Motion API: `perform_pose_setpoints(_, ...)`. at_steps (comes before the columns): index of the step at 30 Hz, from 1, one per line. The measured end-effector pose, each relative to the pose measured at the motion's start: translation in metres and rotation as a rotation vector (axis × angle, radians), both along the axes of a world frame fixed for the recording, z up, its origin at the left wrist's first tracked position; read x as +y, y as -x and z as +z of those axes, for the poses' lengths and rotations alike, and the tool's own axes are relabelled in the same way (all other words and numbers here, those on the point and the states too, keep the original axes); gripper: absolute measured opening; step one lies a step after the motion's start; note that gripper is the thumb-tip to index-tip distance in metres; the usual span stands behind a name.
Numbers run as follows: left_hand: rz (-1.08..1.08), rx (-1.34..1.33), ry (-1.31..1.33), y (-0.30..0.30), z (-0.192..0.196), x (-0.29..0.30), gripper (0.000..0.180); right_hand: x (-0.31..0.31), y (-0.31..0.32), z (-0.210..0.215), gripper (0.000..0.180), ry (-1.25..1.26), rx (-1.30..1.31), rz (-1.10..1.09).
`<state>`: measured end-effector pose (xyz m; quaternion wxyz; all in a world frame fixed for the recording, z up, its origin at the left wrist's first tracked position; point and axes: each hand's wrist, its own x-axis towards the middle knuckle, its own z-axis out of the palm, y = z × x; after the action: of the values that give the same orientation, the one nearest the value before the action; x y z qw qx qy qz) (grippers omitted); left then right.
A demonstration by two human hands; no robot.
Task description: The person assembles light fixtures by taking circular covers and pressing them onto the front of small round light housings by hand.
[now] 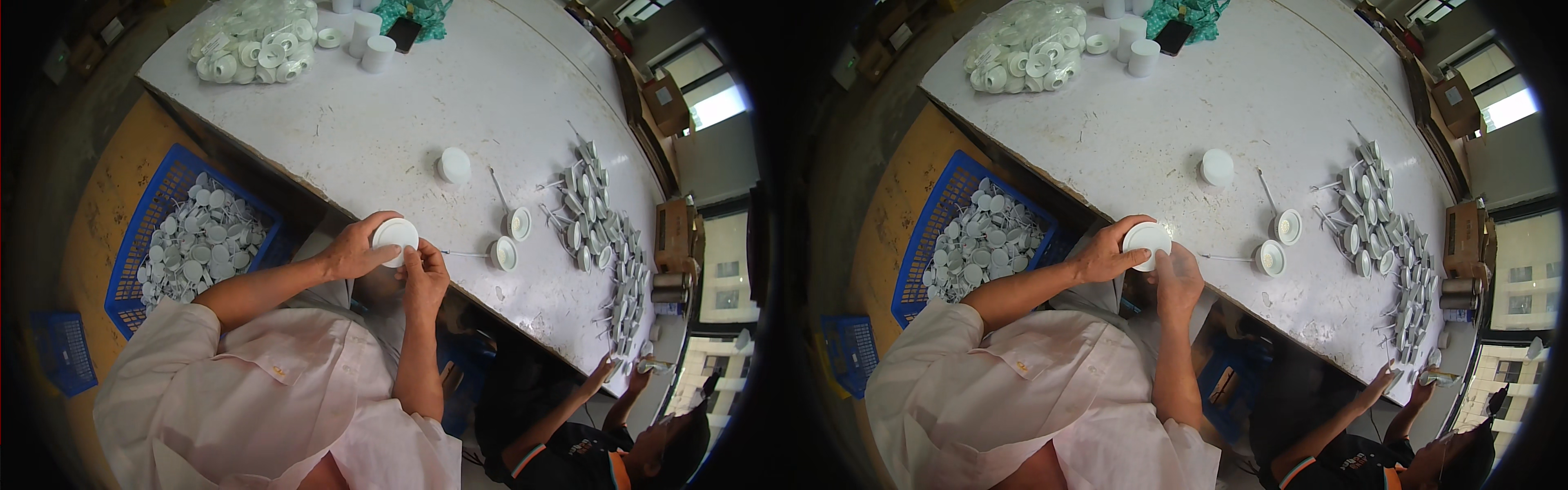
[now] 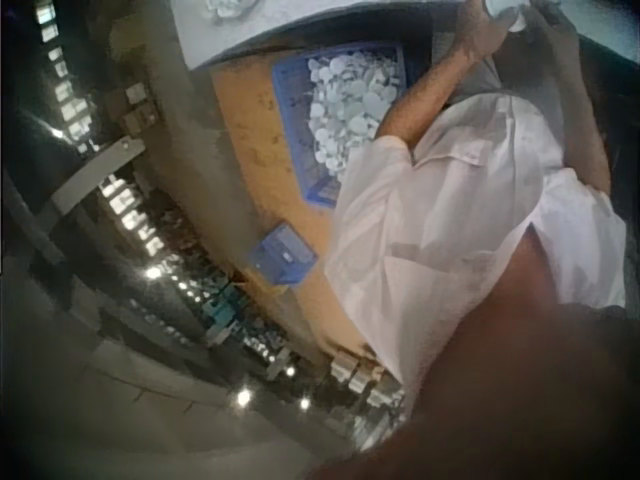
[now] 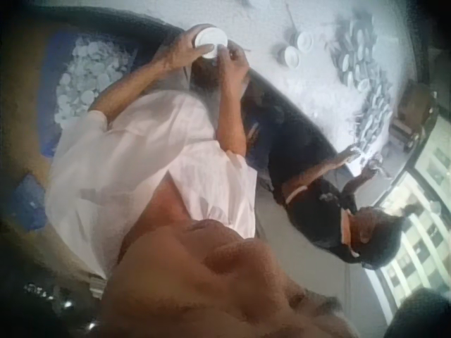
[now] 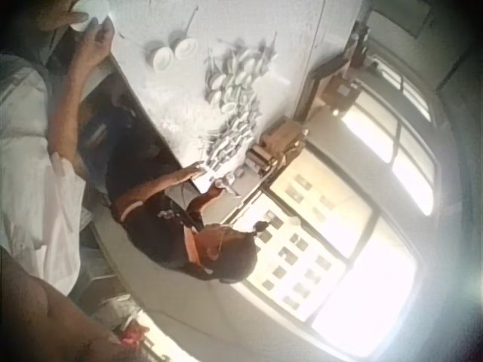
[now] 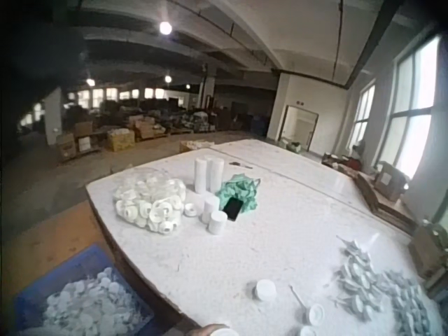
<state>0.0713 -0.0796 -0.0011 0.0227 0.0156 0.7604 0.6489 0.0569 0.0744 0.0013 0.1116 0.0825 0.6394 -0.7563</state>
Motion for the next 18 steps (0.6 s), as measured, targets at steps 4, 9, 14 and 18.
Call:
perform_pose_setpoints(4,0.004,-0.004,0.002,-0.002,0.000,0.001,0.048,-0.001,-0.001,0.003,0.028,-0.023,-0.009,0.013)
perform_pose_setpoints(9,0.003,0.026,0.034,-0.004,0.002,0.001,0.046,0.000,-0.001,-0.002,0.028,0.006,-0.021,0.009)
perform_pose_setpoints(14,-0.011,0.000,0.020,-0.004,0.005,0.002,0.044,-0.001,-0.001,-0.004,0.026,0.123,-0.060,-0.008)
perform_pose_setpoints(18,0.015,0.019,-0.019,-0.005,0.000,0.005,0.045,0.001,-0.002,-0.014,0.022,0.208,-0.089,-0.008)
